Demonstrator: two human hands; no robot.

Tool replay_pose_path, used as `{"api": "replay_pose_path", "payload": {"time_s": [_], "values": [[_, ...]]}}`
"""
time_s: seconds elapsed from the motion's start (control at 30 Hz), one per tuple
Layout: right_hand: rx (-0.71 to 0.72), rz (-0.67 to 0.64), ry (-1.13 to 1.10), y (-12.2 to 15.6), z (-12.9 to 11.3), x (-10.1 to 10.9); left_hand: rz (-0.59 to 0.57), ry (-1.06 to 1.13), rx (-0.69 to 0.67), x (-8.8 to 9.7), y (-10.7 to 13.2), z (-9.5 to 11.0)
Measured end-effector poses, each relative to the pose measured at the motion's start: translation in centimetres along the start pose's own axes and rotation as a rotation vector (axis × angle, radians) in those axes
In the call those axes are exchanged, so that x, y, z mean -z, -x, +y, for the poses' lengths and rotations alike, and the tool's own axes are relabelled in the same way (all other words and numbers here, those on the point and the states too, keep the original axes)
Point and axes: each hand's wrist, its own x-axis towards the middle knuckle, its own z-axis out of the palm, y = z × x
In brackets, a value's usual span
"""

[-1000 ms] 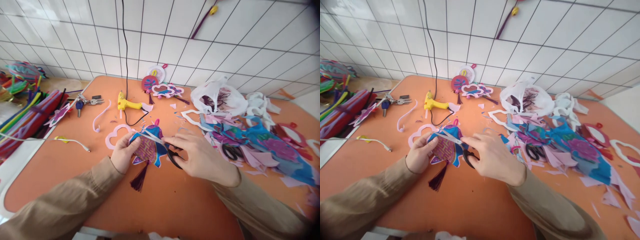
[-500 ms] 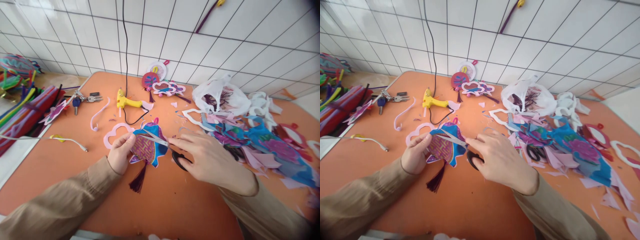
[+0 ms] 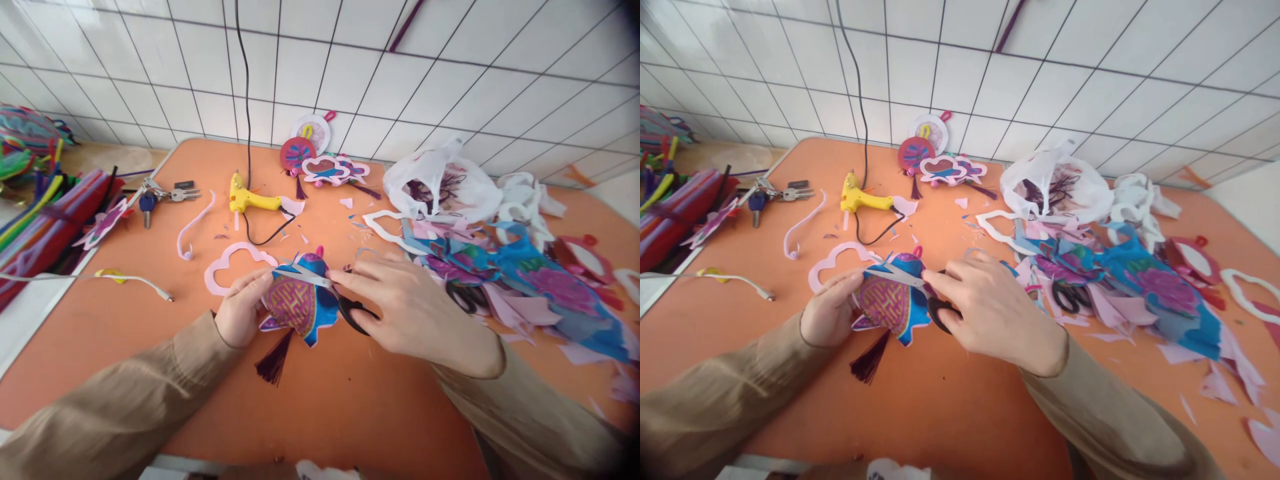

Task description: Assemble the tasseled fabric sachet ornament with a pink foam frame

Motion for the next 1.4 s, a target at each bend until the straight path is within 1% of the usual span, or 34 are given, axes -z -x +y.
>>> {"api": "replay_pose_path", "payload": {"time_s": [0.2, 0.47, 0.63, 0.73, 1.03, 1.27, 1.4], "values": [[0.025, 0.019, 0.018, -0.07, 0.04, -0.18, -0.016, 0.000, 0.013, 0.23, -0.02, -0.20], [0.039, 0.046, 0.040, 0.06, -0.04, -0.29, 0.000, 0.008, 0.004, 0.25, -0.08, -0.19], [0.050, 0.059, 0.032, 0.14, -0.10, -0.30, -0.027, 0.030, 0.019, -0.21, 0.08, 0.07], [0.048, 0.056, 0.024, 0.09, -0.08, -0.34, -0.016, 0.041, 0.016, -0.43, 0.16, 0.16], [0.044, 0.070, 0.042, -0.02, -0.11, -0.25, -0.028, -0.013, 0.002, 0.33, 0.04, -0.15], [0.054, 0.083, 0.052, -0.04, -0.11, -0.41, -0.005, -0.004, 0.020, 0.30, 0.07, -0.08], [0.055, 0.077, 0.049, -0.03, -0.04, -0.41, -0.019, 0.011, 0.009, 0.03, 0.17, 0.00]]}}
